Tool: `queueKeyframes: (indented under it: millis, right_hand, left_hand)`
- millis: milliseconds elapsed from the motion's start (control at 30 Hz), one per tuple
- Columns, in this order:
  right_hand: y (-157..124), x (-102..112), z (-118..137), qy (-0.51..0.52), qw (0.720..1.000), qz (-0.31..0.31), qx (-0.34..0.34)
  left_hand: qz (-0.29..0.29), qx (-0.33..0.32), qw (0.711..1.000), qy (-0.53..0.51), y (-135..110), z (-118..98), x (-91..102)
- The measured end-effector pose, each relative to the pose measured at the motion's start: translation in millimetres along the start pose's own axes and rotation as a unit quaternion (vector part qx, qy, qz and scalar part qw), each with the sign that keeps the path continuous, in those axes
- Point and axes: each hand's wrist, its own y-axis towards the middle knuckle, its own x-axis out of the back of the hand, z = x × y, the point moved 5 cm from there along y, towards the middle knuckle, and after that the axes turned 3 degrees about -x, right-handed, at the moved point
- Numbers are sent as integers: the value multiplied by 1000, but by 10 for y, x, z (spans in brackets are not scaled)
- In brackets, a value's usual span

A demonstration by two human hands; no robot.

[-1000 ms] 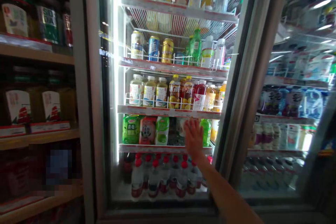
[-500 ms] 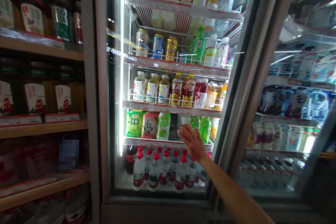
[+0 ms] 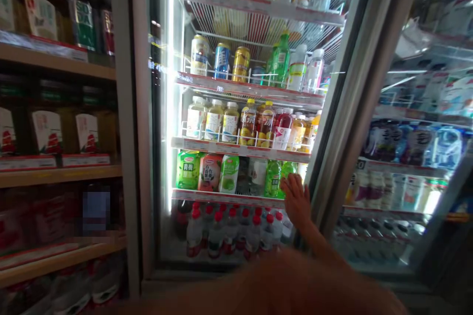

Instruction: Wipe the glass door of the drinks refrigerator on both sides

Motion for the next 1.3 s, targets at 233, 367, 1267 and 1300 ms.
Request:
queueKeyframes:
  millis: [233,367,1267,1300]
  right_hand:
    - [369,56,-71,18,991,-110,-69]
    - [207,-79,487,47,991,-4,128]
    - [472,-246,1436,83,952,0,294]
    - [565,-233,1382,81,966,-13,244]
  left_hand:
    - [-270,201,900,277,54,1788,278]
    - [-237,195,873,380,-395,2421,170]
    - [-220,185,847,448,-492,2562,0]
    - [-220,190,847,445,-493,2565,1]
